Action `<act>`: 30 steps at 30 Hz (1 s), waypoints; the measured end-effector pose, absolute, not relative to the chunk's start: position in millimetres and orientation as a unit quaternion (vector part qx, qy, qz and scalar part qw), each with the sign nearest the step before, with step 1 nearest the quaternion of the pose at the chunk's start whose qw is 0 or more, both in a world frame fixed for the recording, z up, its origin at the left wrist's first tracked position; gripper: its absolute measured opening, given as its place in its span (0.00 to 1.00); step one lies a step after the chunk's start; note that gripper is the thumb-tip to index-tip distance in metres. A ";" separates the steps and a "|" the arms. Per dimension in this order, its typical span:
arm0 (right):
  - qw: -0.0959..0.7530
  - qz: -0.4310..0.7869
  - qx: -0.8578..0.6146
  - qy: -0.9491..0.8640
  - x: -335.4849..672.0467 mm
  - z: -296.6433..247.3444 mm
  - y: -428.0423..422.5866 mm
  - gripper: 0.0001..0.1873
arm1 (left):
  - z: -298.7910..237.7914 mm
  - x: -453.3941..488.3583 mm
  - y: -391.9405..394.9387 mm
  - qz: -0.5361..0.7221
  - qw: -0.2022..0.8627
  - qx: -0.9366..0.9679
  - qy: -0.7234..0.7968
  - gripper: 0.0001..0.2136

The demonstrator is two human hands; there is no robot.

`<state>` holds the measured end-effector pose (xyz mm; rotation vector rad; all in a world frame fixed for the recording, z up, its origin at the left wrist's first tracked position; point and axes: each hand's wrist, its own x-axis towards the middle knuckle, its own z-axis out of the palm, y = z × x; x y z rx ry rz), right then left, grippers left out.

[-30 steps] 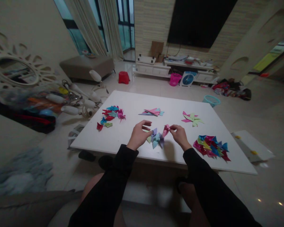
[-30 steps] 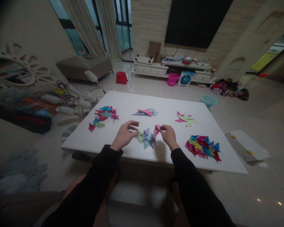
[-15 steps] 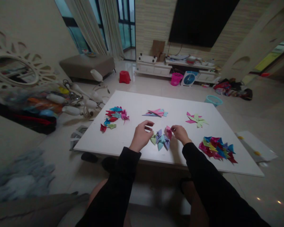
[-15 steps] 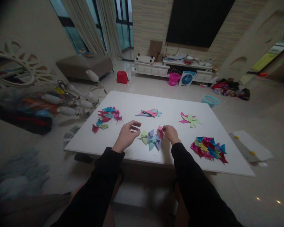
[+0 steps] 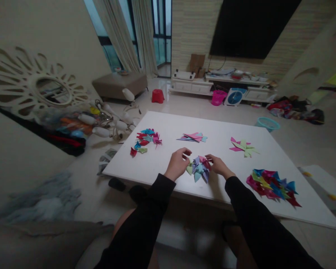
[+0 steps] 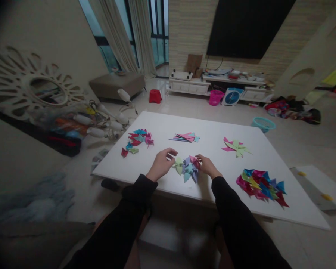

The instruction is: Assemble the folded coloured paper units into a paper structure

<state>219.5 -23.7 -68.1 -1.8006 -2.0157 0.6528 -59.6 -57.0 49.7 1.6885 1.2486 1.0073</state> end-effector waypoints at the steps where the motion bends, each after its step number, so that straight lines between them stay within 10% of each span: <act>1: 0.186 0.228 -0.633 -0.716 220.9 -68.4 -23.7 0.25 | 49.0 -57.6 -57.0 0.398 0.393 0.668 0.490 0.14; 12: 0.171 0.165 -0.635 -0.735 217.1 -43.5 -36.6 0.31 | 0.6 -85.5 -24.5 0.376 0.310 0.642 0.593 0.05; 30: 0.138 0.143 -0.635 -0.747 250.2 -19.1 -75.7 0.25 | -72.4 -139.3 56.6 0.276 0.241 0.590 0.719 0.18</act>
